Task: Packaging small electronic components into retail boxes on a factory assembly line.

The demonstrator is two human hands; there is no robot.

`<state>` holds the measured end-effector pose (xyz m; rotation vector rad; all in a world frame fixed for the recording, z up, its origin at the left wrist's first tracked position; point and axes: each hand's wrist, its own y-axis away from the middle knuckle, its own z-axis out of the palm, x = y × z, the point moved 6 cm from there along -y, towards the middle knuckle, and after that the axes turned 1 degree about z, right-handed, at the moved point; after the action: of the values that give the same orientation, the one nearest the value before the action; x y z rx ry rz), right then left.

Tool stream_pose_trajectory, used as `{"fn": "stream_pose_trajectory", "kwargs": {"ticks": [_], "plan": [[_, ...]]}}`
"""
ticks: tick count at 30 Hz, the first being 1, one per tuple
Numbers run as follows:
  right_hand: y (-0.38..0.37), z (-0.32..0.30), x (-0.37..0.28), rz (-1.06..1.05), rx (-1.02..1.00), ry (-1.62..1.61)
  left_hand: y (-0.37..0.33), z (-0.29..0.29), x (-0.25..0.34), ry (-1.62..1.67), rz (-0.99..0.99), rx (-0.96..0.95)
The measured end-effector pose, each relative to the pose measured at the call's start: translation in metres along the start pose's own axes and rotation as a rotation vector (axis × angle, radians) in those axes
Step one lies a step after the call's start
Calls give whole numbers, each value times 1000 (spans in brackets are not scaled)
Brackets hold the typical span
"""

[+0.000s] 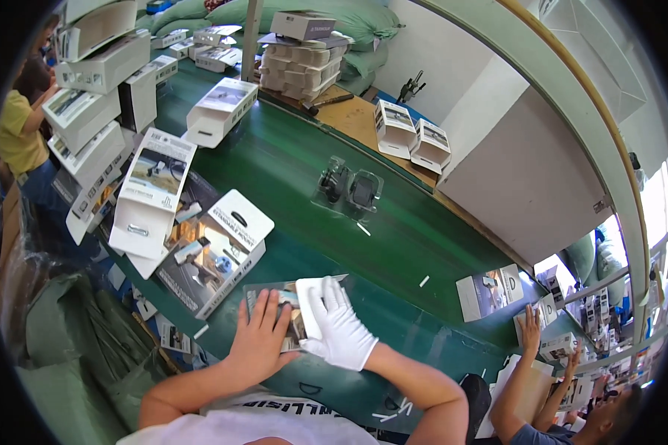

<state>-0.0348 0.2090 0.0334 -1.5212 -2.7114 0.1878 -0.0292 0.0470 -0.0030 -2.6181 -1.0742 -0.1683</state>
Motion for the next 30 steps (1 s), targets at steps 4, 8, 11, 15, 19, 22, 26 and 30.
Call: {"fn": "stream_pose_trajectory", "kwargs": {"ticks": [4, 8, 11, 15, 19, 22, 26, 30], "plan": [[-54, -33, 134, 508, -47, -1224, 21, -4, -21, 46, -103, 11], [-90, -30, 318, 1215, 157, -312, 13, -7, -12, 91, -61, 41], [-90, 17, 342, 1141, 201, -646, 3, -6, -22, 93, -75, 70], [-32, 26, 308, 1137, 495, -1391, 11, -5, -20, 113, -94, 74], [61, 10, 211, 1169, 650, -1432, 5, -5, -25, 64, -142, 129], [118, 14, 125, 1156, 382, -1154, -4, -9, -20, 66, -48, 44], [148, 58, 95, 1163, 307, -1129, -7, -14, -20, 72, 67, -43], [124, 30, 81, 1348, 311, -1404, -3, -16, -24, 136, 82, -28]]}}
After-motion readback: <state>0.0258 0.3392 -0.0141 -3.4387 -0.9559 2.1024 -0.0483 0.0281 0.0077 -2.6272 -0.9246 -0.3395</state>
